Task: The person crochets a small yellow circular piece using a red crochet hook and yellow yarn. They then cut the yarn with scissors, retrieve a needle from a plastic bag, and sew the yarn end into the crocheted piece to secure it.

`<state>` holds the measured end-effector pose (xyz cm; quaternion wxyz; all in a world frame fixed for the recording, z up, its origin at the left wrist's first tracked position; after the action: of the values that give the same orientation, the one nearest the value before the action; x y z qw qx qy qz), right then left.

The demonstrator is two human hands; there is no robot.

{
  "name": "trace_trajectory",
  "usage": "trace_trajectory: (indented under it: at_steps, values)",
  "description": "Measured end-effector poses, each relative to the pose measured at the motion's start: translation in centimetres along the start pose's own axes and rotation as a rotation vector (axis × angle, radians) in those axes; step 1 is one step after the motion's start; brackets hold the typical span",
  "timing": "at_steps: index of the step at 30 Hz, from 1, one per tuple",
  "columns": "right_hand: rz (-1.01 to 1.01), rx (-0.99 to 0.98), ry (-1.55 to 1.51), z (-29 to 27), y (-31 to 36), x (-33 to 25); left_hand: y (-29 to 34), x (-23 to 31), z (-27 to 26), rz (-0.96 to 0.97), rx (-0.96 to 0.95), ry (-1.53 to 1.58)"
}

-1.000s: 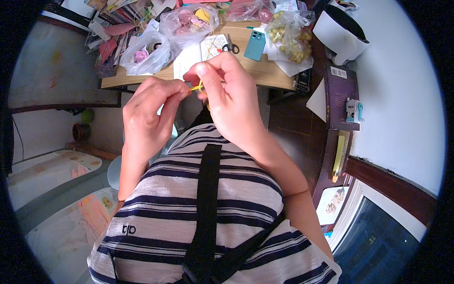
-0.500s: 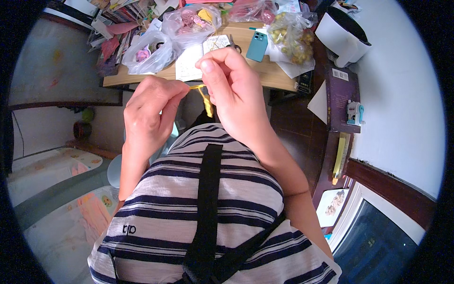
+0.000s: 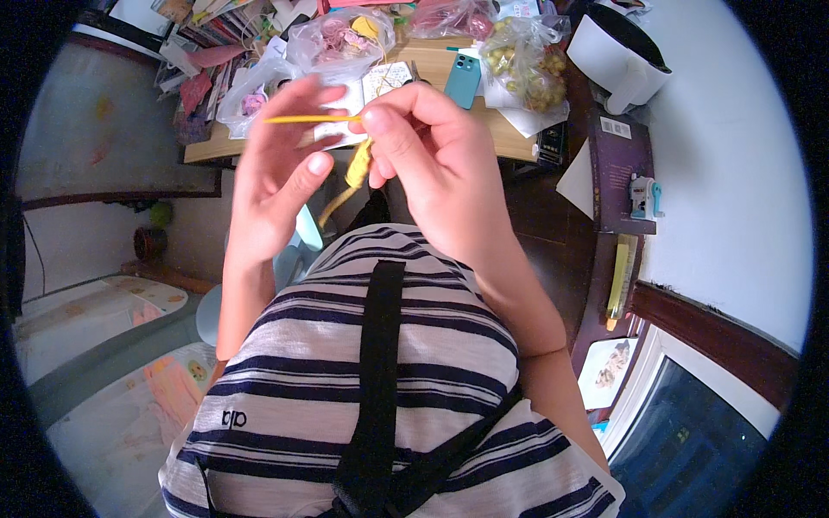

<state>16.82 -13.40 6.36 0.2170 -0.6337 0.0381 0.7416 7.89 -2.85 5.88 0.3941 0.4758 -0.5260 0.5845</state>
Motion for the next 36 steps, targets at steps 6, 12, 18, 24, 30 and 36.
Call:
trace_trajectory:
  at_steps: [6, 12, 18, 24, 30, 36]
  values:
    - [-0.100, -0.067, -0.256, -0.1, -0.1, -0.4, -0.6, -2.9, 3.5, -0.174, -0.237, 0.653]
    - [-0.148, 0.050, -0.206, -1.1, 0.3, -0.7, -0.6, -1.4, 1.3, -0.060, 0.022, 0.293]
    - [-0.196, 0.053, -0.225, -1.5, 0.5, -0.9, -0.1, 0.6, 1.4, -0.049, 0.125, 0.264]
    - [-0.195, 0.089, -0.209, -1.2, 0.9, -1.0, 0.0, 1.4, 1.5, -0.003, 0.101, 0.314]
    - [-0.176, 0.075, -0.176, -0.6, 1.1, -1.4, 0.3, 1.9, 1.6, 0.027, 0.113, 0.291]
    - [-0.155, 0.038, -0.193, 0.3, 1.4, -1.4, 0.7, 2.1, 1.4, 0.048, 0.153, 0.247]
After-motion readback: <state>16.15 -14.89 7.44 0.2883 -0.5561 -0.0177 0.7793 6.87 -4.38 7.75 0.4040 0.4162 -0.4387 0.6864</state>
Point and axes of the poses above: each hand's wrist, its own y-axis away from the middle knuckle, its own z-axis out of the palm, x = y × z, the point moved 8 cm from there along -y, towards the middle knuckle, and after that the axes turned 15 degrees about -x, right-handed, at the moved point
